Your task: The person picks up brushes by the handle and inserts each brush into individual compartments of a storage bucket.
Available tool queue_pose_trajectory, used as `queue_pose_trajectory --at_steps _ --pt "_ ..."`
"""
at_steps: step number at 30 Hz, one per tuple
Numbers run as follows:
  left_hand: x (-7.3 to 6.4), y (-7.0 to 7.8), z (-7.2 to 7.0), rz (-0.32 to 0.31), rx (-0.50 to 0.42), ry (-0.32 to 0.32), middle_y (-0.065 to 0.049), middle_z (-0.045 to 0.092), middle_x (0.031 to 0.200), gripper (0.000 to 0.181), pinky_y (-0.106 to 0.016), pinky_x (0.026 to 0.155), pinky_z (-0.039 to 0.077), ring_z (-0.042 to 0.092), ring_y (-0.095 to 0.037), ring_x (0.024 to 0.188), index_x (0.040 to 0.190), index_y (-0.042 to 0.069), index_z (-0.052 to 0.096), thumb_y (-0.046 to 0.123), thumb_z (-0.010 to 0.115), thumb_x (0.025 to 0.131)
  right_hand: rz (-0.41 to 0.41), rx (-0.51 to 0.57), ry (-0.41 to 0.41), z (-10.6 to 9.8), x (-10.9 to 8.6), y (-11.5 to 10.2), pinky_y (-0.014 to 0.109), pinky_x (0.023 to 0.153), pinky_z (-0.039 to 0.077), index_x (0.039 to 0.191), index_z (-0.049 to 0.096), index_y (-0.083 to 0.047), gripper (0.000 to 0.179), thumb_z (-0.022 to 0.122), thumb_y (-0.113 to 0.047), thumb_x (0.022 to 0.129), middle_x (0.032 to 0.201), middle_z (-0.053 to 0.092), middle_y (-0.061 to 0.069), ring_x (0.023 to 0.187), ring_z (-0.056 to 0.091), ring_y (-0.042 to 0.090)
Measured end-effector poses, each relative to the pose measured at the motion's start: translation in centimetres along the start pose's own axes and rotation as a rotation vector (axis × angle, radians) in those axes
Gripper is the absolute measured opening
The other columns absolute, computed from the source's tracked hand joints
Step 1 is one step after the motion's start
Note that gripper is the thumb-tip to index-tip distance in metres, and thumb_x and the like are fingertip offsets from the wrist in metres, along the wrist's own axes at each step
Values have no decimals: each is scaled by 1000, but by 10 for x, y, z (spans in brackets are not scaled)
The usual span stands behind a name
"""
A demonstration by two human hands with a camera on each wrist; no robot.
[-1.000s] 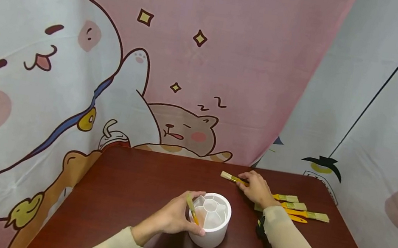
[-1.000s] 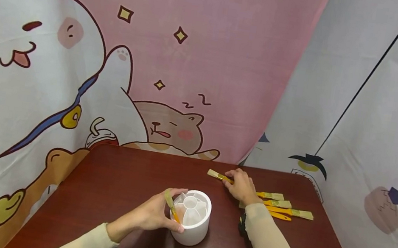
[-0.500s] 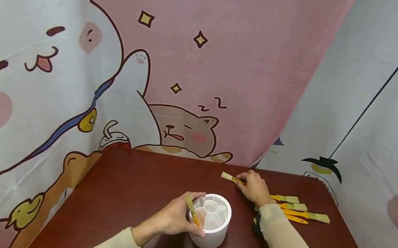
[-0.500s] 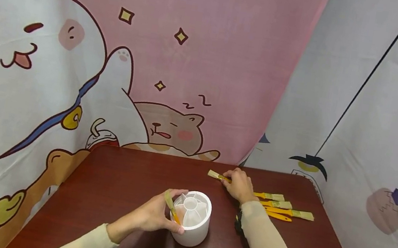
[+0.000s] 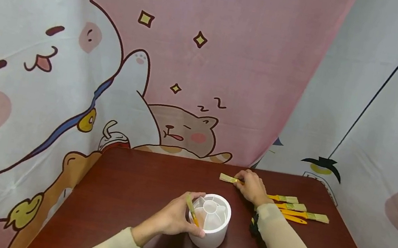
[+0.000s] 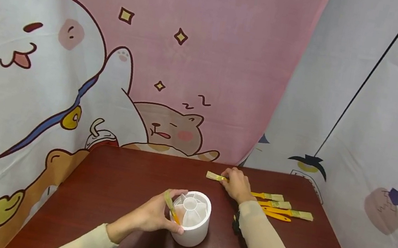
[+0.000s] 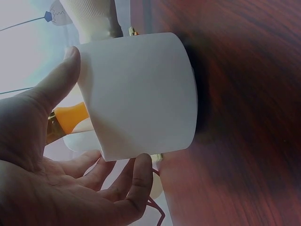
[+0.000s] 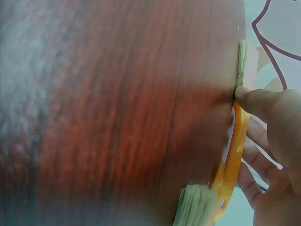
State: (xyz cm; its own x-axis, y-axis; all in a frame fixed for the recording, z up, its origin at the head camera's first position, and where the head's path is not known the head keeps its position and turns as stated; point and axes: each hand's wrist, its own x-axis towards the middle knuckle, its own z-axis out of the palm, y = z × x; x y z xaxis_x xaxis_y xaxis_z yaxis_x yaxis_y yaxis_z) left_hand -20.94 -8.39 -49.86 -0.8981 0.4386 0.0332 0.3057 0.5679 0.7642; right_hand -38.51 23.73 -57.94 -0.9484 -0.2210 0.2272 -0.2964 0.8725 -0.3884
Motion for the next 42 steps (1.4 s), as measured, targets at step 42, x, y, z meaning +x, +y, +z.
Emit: queue_pose_trajectory --at_steps 42 --pt "1 4 -2 -19 -27 -17 -6 59 151 110 -53 115 45 58 -27 138 158 24 49 45 103 66 -115 19 44 -28 -8 -27 48 92 59 108 77 -18 18 86 -18 92 105 78 1 100 72 23"
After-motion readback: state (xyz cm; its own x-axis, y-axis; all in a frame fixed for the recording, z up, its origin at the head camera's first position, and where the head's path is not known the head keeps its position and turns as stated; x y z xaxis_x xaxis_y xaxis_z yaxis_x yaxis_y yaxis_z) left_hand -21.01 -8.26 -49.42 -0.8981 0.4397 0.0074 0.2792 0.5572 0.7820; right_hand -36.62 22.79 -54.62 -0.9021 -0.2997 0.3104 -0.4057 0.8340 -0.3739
